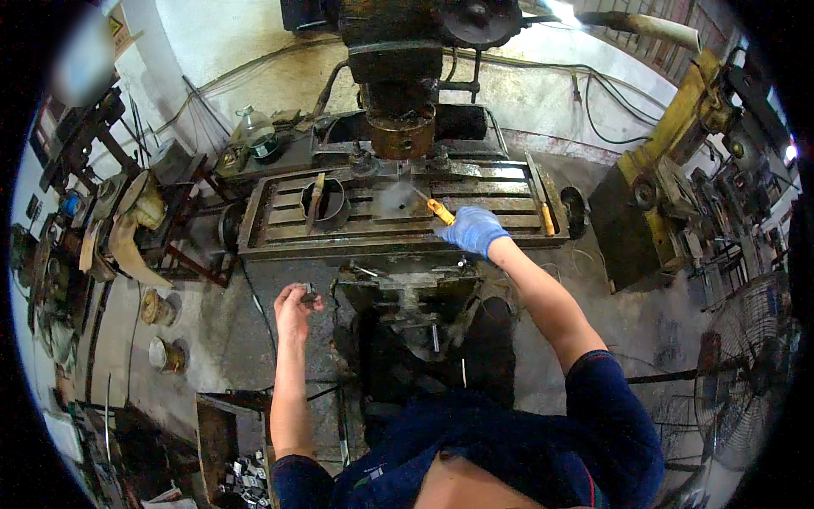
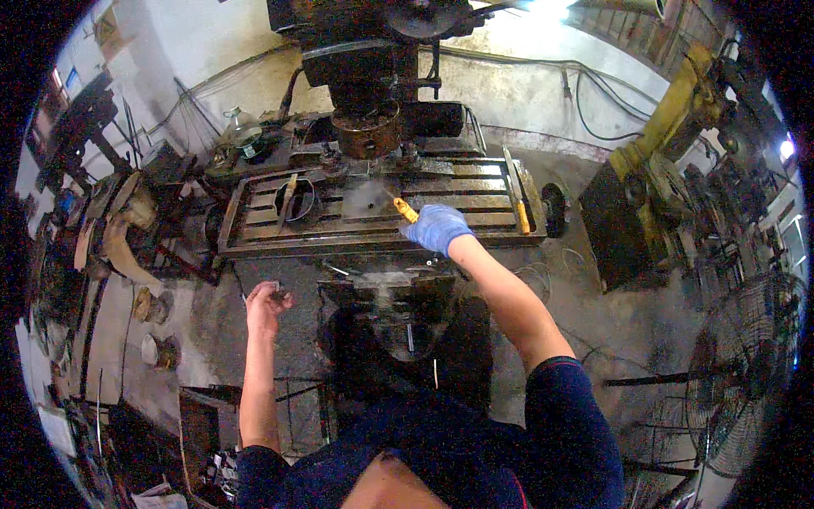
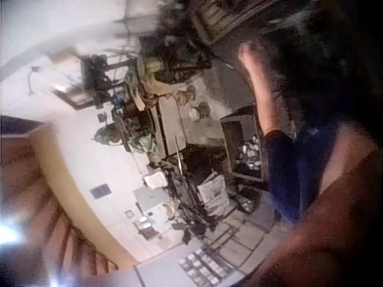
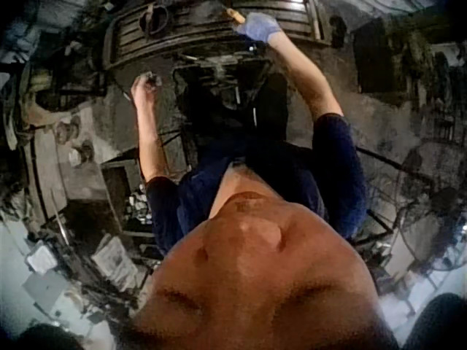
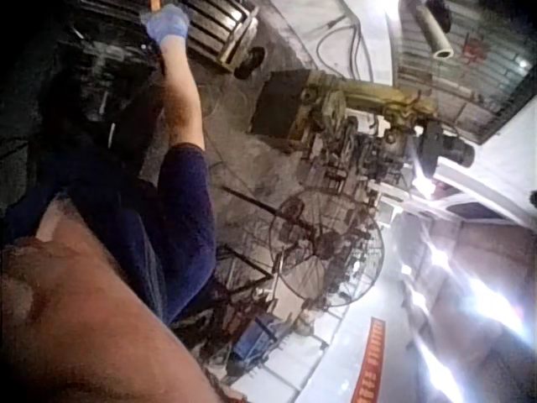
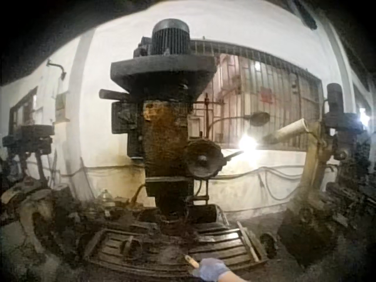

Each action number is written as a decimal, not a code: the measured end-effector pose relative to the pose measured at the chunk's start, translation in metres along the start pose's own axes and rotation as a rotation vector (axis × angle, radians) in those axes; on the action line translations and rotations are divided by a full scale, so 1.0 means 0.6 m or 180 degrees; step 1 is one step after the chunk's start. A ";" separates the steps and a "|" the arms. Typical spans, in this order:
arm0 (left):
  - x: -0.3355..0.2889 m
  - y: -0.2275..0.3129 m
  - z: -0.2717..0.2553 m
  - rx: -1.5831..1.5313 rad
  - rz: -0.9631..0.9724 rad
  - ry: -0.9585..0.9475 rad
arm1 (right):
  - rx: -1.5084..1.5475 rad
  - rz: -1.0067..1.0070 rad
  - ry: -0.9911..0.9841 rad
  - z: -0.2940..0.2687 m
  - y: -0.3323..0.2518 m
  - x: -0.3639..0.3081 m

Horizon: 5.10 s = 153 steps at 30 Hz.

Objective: The person processes metal components using a milling machine. They pick up items from a box, place them on the machine bed, use a brush to clean the surface, and use a hand tool to perform fine adjustments while viewing the work through a lens.

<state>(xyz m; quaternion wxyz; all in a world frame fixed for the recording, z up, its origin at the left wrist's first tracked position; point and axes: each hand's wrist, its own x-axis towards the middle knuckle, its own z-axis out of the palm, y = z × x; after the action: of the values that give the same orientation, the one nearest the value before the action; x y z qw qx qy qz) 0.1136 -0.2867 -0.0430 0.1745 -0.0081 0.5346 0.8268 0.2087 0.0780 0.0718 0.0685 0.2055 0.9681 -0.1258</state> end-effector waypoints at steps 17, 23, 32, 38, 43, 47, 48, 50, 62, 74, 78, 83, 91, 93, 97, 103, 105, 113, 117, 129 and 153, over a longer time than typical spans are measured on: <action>-0.001 -0.038 0.215 0.1445 -0.0362 -0.0905 | 0.0257 -0.0040 0.0283 -0.039 0.095 -0.026; -0.022 -0.022 0.175 0.1264 -0.0421 -0.0783 | 0.1592 -0.2289 -0.1993 -0.067 0.105 -0.133; -0.020 -0.046 0.066 0.1102 -0.0615 -0.0313 | 0.2041 -0.2860 -0.3547 -0.121 0.169 -0.306; -0.011 -0.053 0.135 0.0944 -0.0620 -0.0819 | 0.2204 -0.1914 -0.2342 -0.099 0.196 -0.277; -0.018 -0.048 0.181 0.0938 -0.0589 -0.1012 | -0.0113 -0.1396 -0.1405 -0.042 0.097 -0.199; -0.010 -0.056 0.187 0.0859 -0.0754 -0.1000 | -0.0317 -0.1071 -0.1275 -0.023 0.047 -0.194; -0.009 -0.056 0.191 0.0876 -0.0812 -0.0990 | -0.0266 -0.0954 -0.1193 -0.013 0.053 -0.181; 0.000 -0.060 0.181 0.0896 -0.0705 -0.0925 | -0.0223 -0.0967 -0.0984 -0.011 0.070 -0.166; 0.014 -0.047 0.189 0.1522 -0.0121 -0.0925 | 0.1249 -0.0522 0.0468 0.180 0.148 0.006; 0.137 -0.011 0.306 0.4081 0.2498 -0.1345 | 0.1051 -0.0027 0.0185 0.180 0.199 -0.143; 0.197 -0.025 0.358 0.4348 0.2839 -0.0973 | 0.1414 0.0216 0.0336 0.190 0.243 -0.205; 0.247 -0.042 0.388 0.4651 0.2550 -0.0788 | 0.1828 0.0918 0.0227 0.201 0.289 -0.243; 0.286 -0.074 0.399 0.4250 0.2739 -0.0819 | 0.1542 0.0594 0.0629 0.119 0.291 -0.254; 0.285 -0.076 0.403 0.4286 0.2647 -0.0757 | 0.1475 0.0448 0.0807 0.077 0.276 -0.249; 0.255 -0.046 0.430 0.4813 0.1867 -0.0226 | 0.1151 0.0007 0.1226 -0.056 0.243 -0.233; 0.288 -0.055 0.412 0.4422 0.1794 -0.0098 | 0.0540 -0.0097 0.3520 -0.369 0.213 -0.186; 0.297 -0.060 0.408 0.4350 0.1847 -0.0128 | 0.2540 -0.2530 0.3455 -0.465 0.181 -0.176; 0.312 -0.060 0.390 0.4477 0.1775 0.0022 | 0.3537 -0.2817 0.3856 -0.453 0.124 -0.176; 0.302 -0.058 0.409 0.4531 0.1674 -0.0128 | 0.3165 -0.2995 0.3848 -0.354 0.151 -0.188; 0.297 -0.056 0.410 0.4483 0.1834 0.0163 | 0.2248 -0.1903 0.4325 -0.324 0.121 -0.198; 0.286 -0.027 0.367 0.3804 0.2004 -0.0724 | 0.3200 -0.2546 0.4199 -0.254 0.135 -0.177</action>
<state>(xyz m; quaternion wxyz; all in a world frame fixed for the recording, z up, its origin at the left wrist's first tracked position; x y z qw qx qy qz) -0.0045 -0.0374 0.0024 -0.0445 0.3323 0.8544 0.3969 0.3262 0.1503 0.2202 -0.6434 -0.1088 0.6415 -0.4033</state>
